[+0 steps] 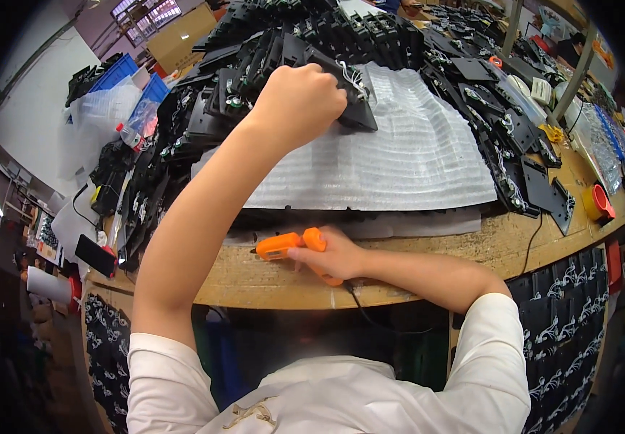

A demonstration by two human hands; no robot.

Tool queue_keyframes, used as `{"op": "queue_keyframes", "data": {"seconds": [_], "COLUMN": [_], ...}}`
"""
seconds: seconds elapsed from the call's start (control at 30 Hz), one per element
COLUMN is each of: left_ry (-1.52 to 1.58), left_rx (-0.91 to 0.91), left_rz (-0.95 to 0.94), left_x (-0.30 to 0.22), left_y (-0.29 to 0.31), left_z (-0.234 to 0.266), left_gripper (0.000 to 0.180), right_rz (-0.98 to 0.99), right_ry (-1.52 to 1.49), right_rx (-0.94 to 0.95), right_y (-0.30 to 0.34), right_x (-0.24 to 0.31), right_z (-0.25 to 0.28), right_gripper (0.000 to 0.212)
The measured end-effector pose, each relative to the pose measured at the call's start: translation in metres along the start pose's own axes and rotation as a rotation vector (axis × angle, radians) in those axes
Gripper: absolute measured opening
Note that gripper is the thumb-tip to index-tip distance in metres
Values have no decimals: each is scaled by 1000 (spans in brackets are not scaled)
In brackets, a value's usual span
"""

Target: The person secures wires and small electronic components onto black plastic panels using a hot glue gun.

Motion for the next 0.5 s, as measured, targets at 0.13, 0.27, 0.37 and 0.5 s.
{"op": "queue_keyframes", "data": {"seconds": [0.13, 0.27, 0.37, 0.5], "left_ry": [19, 190, 328, 684], "left_rx": [154, -67, -405, -633], "left_rz": [-114, -116, -169, 9], "left_x": [-1, 10, 17, -30], "left_y": [10, 47, 88, 130], "left_z": [17, 41, 48, 49], "left_gripper": [20, 26, 27, 30], "right_rz": [-21, -106, -81, 47], "right_ry": [95, 103, 43, -48], "right_rx": [-17, 4, 18, -21], "right_y": [-2, -3, -2, 5], "right_x": [-15, -14, -8, -11], "right_z": [5, 5, 1, -1], "right_gripper": [31, 31, 31, 25]}}
Point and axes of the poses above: each hand's wrist, its own y-axis away from the middle knuckle, its own z-axis out of the back of the hand, x = y × z, the point moved 3 cm from there along -y, towards the middle knuckle, and after that the axes turned 12 degrees about x, right-handed, at the moved point
